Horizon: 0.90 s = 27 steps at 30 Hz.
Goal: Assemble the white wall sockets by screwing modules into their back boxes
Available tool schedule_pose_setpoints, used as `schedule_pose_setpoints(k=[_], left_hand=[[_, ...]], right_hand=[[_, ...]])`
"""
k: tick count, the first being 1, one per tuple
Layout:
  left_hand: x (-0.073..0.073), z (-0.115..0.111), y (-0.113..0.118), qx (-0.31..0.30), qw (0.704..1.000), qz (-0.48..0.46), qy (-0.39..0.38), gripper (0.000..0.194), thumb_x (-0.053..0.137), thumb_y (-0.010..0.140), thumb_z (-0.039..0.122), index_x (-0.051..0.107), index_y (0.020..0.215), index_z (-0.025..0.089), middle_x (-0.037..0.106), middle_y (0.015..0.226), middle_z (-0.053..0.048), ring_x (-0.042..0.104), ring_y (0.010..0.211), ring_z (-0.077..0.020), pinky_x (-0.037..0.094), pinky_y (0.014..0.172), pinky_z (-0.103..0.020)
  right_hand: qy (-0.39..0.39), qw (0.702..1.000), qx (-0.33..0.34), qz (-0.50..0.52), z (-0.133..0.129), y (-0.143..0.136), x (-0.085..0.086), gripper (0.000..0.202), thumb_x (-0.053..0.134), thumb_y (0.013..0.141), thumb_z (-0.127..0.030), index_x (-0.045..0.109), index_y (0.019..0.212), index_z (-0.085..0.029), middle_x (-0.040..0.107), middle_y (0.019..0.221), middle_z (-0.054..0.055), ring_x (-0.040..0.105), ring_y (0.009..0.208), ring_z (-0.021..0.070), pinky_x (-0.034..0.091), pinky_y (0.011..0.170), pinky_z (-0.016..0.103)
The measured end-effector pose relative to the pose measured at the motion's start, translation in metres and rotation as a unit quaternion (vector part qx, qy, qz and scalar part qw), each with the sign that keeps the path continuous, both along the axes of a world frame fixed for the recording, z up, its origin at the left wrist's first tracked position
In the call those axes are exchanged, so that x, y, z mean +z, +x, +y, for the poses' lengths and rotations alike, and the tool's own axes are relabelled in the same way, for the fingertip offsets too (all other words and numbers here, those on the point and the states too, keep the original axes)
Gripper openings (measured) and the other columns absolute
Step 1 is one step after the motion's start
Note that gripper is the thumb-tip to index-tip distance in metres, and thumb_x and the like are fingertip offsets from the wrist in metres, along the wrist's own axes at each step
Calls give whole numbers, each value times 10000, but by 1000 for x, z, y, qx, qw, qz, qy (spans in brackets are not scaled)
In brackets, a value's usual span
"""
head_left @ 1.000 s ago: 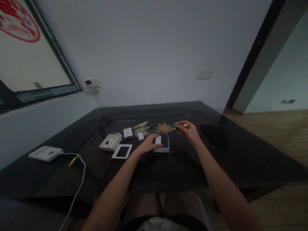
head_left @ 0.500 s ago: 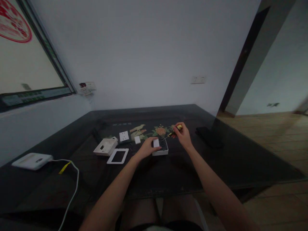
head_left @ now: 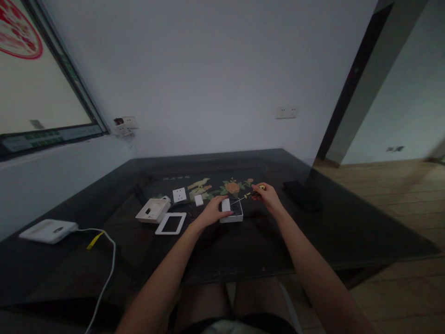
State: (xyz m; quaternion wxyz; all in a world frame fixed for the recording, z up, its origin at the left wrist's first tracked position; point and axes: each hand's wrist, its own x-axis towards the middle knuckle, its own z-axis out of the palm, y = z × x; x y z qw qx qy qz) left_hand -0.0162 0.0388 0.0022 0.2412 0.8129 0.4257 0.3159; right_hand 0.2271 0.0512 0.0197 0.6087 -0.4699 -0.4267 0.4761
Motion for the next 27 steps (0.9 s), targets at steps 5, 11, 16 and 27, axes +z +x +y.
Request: schedule_pose_setpoints(k=[5,11,16,27], left_hand=[[3,-3,-1,-4,1000,7,-2,568,731,700,337,554,1209,159,568,1234,-134,524,1160,-271,400,1006,-415],[6,-3,-1,-4,1000,16,12,546,729,703,341,559,1184,144,585,1191,-135,542,1122,-271,413,985,-409],[4,-3,-1,-2,999,31,28,514,691,741,377,556,1181,148,589,1188,-130,538,1117,-272,422,967,-415],[1,-2,-2,-6,999,22,24,512,678,751,395,549,1191,169,590,1194,-121,544,1114,-265,431,954,-407]], right_hand=[[-20,999,23,16,4,7,-3,298,820,572,-320,577,631,-158,617,544,5,574,425,104,543,414,224],[-31,999,21,24,5,8,-6,250,790,627,-245,556,616,-157,600,551,12,595,484,120,595,476,272],[-19,1000,11,4,1,7,3,284,806,598,-259,542,613,-155,575,552,-7,582,494,109,583,458,261],[69,995,10,-73,-1,1,9,389,731,606,-493,511,687,-182,569,528,-53,549,381,92,448,366,191]])
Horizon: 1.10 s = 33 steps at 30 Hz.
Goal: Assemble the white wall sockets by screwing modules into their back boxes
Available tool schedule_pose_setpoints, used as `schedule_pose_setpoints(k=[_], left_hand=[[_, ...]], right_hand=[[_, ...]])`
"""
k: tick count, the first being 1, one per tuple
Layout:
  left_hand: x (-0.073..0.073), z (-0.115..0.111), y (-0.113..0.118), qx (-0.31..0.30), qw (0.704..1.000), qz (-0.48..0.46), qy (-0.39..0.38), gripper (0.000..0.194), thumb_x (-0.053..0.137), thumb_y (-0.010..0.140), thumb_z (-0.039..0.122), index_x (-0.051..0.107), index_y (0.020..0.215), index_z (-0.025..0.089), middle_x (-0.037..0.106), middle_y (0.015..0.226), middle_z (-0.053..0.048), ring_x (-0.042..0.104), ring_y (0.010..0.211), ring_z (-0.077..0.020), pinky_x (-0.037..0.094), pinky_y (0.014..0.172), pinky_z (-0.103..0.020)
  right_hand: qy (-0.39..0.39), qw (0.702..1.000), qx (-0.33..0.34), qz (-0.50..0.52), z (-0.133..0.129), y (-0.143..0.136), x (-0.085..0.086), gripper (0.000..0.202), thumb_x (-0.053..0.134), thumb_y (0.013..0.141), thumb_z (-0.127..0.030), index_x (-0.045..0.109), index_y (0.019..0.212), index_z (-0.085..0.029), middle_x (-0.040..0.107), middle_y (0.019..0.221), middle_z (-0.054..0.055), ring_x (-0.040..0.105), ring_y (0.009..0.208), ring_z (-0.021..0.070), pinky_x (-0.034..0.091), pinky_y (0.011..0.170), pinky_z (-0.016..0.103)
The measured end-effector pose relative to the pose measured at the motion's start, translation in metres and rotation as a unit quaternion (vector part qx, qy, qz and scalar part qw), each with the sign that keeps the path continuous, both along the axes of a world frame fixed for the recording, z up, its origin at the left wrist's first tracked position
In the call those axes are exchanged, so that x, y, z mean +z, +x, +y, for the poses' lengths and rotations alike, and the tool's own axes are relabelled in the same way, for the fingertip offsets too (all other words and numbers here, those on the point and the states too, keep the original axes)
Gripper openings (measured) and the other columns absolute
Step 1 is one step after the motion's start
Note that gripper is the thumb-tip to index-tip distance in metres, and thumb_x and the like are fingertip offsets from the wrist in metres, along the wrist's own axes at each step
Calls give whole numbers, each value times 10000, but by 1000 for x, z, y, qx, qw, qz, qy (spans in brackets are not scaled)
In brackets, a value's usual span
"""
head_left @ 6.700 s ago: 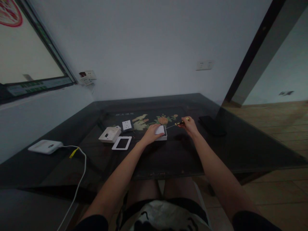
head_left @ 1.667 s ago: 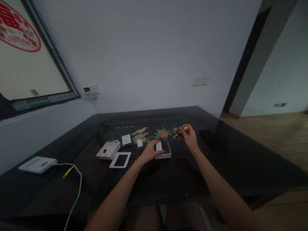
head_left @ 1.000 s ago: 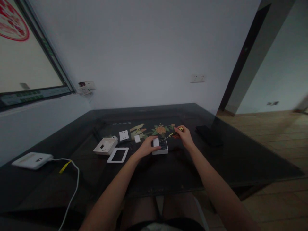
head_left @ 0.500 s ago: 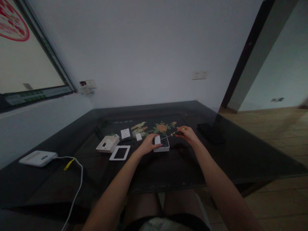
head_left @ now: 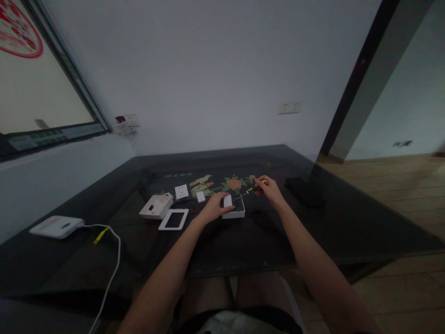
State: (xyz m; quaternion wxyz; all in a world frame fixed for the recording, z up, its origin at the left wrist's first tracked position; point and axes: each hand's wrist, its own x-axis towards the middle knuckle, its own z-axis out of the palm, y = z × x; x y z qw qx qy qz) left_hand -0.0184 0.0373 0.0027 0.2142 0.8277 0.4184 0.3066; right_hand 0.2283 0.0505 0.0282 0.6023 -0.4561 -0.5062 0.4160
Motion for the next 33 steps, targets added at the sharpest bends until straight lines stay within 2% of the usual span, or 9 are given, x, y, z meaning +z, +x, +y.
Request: schedule_pose_setpoints(k=[4,10,17,20,24,27,29,33], left_hand=[[0,0,0,-4,1000,-5,-4,527,689,740,394,547,1200,181,582,1210,-115,536,1129,-265,421,971,-411],[2,-1,1,-5,1000,-4,-3,539,710,720,386,554,1194,182,585,1206,-114,537,1132,-270,409,990,-418],[1,-2,4,11,999,-25,-19,556,723,709,355,544,1202,172,583,1208,-116,540,1132,-264,430,969,-405],[7,3,0,42,998,-49,-2,532,710,720,362,546,1192,180,559,1221,-116,520,1155,-255,433,962,-395],[22,12,-27,162,983,-62,54,516,667,751,412,550,1187,163,540,1197,-132,522,1131,-251,427,956,-386],[27,13,-61,221,972,22,74,532,656,753,424,553,1199,152,570,1151,-139,529,1098,-274,402,968,-401],[24,9,-83,232,965,99,75,551,635,768,424,532,1236,152,581,1165,-144,517,1114,-299,379,978,-417],[8,2,-115,271,937,220,28,548,602,785,442,541,1236,136,591,1174,-173,506,1130,-332,363,967,-435]], right_hand=[[-41,996,-12,76,7,-4,-14,393,745,600,-472,501,739,-196,560,543,-75,530,370,79,441,359,187],[-86,990,-12,108,10,-12,-30,350,738,660,-405,456,721,-208,553,528,-66,562,392,105,489,389,224],[-88,989,-12,117,9,-11,-26,295,720,689,-384,489,727,-206,570,551,-53,579,411,108,500,396,224],[-76,990,-19,119,9,-8,-22,306,723,677,-397,489,736,-209,563,543,-58,573,405,110,497,396,225],[-54,991,-20,118,9,-8,-20,337,725,648,-429,491,758,-213,570,550,-57,580,415,119,486,397,228],[-37,993,-16,113,8,-10,-18,355,723,630,-449,494,764,-214,584,559,-51,577,412,123,478,393,234],[-37,993,-12,112,7,-11,-17,360,725,620,-450,499,769,-213,588,556,-52,571,404,122,476,390,237],[-46,993,-1,105,5,-14,-15,353,735,614,-430,503,769,-214,595,550,-53,576,404,126,490,399,244]])
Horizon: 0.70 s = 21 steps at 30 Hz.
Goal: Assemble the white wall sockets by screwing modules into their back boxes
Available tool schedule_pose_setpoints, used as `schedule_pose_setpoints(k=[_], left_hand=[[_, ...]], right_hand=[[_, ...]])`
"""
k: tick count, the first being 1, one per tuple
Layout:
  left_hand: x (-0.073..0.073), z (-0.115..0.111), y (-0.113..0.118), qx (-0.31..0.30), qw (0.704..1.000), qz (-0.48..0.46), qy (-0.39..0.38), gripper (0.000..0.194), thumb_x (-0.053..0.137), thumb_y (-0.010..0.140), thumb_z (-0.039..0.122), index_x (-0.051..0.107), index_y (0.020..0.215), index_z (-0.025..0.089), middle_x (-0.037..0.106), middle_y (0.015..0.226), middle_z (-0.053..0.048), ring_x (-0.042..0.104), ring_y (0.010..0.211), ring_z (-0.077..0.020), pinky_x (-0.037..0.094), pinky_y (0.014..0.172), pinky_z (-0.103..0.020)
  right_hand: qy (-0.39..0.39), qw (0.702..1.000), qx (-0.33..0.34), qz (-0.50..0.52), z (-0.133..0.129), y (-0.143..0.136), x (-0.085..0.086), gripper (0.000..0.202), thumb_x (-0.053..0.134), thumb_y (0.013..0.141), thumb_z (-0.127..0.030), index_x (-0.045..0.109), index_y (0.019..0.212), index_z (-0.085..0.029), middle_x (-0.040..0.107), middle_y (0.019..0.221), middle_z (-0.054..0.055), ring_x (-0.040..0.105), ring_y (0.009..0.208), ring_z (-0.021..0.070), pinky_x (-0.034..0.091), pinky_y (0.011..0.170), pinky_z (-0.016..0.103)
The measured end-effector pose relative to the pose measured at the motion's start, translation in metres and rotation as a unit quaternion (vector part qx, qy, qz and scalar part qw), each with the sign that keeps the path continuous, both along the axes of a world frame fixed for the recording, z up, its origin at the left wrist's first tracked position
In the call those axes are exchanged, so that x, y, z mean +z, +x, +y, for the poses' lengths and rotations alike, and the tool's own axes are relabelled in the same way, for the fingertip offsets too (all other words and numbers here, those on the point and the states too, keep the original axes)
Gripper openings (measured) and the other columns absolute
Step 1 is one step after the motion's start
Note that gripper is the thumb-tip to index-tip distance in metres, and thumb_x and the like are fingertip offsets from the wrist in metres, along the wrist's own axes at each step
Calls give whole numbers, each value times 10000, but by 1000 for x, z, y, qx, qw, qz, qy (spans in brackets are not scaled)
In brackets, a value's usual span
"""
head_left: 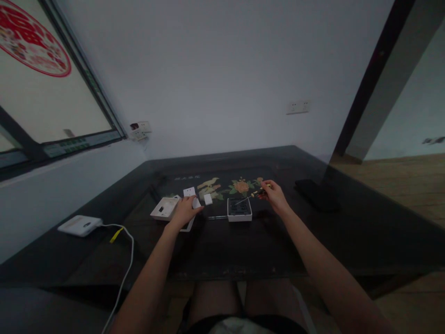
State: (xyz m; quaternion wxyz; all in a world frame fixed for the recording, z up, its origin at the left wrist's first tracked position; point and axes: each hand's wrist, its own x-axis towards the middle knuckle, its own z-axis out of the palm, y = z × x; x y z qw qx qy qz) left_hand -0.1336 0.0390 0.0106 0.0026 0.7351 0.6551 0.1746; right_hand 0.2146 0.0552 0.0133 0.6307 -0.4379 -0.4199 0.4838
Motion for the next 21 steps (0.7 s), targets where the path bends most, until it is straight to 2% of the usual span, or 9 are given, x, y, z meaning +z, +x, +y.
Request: schedule_pose_setpoints(k=[4,8,12,15,17,19,21], left_hand=[[-13,-4,-11,25,999,28,-36,549,589,784,449,534,1254,173,583,1195,-155,499,1138,-321,354,972,-421],[-17,-6,-14,37,998,38,-38,536,596,773,445,547,1244,194,571,1204,-143,493,1127,-323,360,963,-415],[-14,-10,-16,32,999,19,-8,501,609,774,380,551,1237,197,546,1236,-128,467,1152,-306,367,968,-405],[-5,-13,-8,29,999,-7,35,431,613,778,326,579,1187,196,551,1229,-118,467,1152,-297,367,983,-421],[3,-14,10,-12,997,-45,68,361,601,794,300,599,1142,206,571,1200,-105,483,1138,-286,371,990,-433],[11,-15,38,-102,984,-108,93,320,580,816,267,594,1130,212,591,1165,-88,507,1124,-255,382,994,-424],[15,-14,71,-204,960,-166,94,287,568,834,267,593,1116,218,600,1164,-72,510,1142,-238,384,1005,-421]], right_hand=[[0,1000,7,-8,-1,-1,0,332,731,628,-418,502,758,-216,591,533,-54,588,416,132,498,404,243],[1,1000,5,-10,0,-1,-1,330,735,626,-414,507,753,-212,585,540,-56,587,413,128,493,391,236],[4,1000,-2,-1,1,0,-2,359,745,605,-428,511,761,-206,582,565,-57,580,414,120,490,385,233],[13,1000,4,11,1,0,-1,385,751,594,-422,511,803,-204,600,629,-49,596,446,116,497,412,231],[30,999,10,19,0,-1,1,420,756,588,-398,513,874,-210,615,682,-45,612,480,114,509,450,234],[59,998,1,27,-1,-2,3,491,767,576,-369,500,962,-223,618,731,-47,622,512,112,517,483,235],[89,995,-27,36,-1,-1,6,552,778,566,-353,482,1016,-233,609,762,-51,619,524,105,509,490,227]])
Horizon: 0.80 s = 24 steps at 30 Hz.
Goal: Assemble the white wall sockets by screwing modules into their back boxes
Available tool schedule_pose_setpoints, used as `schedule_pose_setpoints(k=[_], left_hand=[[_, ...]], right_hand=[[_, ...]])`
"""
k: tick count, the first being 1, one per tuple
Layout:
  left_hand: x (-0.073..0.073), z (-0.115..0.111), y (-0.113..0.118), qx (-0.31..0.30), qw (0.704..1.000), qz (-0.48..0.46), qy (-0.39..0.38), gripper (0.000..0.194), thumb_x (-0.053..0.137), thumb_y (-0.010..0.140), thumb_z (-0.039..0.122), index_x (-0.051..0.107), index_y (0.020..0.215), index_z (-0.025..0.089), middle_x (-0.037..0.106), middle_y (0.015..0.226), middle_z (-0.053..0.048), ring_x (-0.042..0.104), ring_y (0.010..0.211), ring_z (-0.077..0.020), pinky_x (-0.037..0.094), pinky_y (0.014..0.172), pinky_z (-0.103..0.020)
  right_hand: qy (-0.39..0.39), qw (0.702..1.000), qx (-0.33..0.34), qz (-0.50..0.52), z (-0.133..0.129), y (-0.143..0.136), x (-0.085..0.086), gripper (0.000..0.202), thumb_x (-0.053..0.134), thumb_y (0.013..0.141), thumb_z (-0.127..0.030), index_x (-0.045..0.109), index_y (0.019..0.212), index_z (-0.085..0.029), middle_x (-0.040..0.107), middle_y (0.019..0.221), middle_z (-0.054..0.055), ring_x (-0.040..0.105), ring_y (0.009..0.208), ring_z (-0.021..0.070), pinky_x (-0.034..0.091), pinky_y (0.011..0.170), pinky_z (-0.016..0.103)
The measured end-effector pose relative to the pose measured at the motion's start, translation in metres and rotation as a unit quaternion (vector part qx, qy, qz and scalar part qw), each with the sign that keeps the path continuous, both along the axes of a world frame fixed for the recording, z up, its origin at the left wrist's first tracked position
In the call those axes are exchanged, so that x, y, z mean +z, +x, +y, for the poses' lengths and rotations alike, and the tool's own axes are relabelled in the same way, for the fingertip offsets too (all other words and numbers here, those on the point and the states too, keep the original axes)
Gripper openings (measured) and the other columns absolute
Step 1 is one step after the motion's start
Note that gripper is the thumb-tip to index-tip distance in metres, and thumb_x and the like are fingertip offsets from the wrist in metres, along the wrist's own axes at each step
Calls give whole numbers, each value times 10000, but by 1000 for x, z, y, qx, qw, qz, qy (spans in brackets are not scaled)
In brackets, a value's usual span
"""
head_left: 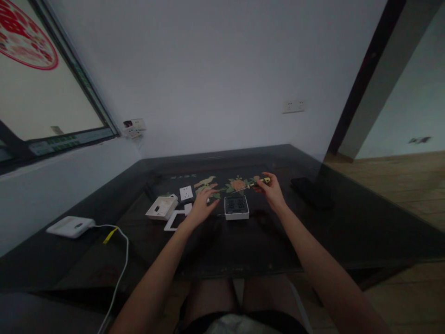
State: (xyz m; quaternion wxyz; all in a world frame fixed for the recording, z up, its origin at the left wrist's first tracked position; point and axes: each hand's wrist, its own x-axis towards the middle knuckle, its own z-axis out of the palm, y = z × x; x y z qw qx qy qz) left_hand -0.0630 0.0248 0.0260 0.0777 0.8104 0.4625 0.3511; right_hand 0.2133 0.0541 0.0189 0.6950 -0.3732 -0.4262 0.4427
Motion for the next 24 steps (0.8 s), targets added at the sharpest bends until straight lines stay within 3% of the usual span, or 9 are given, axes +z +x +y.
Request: schedule_pose_setpoints(k=[2,6,11,24], left_hand=[[-3,3,30,-56,997,-45,-5,251,543,854,250,599,1095,206,618,1136,-70,522,1137,-220,383,1014,-402],[-23,10,61,-24,989,-143,-32,209,490,878,215,617,1039,171,629,1081,-85,567,1064,-203,431,960,-373],[-41,11,54,-41,978,-180,-99,244,465,899,260,612,1073,175,627,1116,-83,569,1078,-204,468,910,-349],[-39,11,54,-44,987,-131,-86,231,508,867,224,616,1066,183,627,1098,-81,574,1051,-209,470,890,-356]], right_hand=[[26,999,-38,8,-1,2,3,534,767,592,-371,480,1020,-233,592,772,-51,599,512,92,488,472,214],[63,994,-86,-22,-5,5,9,434,686,704,-439,475,1021,-230,568,771,-39,556,456,88,453,416,223],[104,984,-97,-104,-12,2,13,391,628,772,-430,451,1062,-238,514,765,-43,516,421,81,424,381,225],[126,976,-111,-138,-16,1,15,324,583,810,-376,450,1072,-238,477,775,-43,486,419,67,404,376,219]])
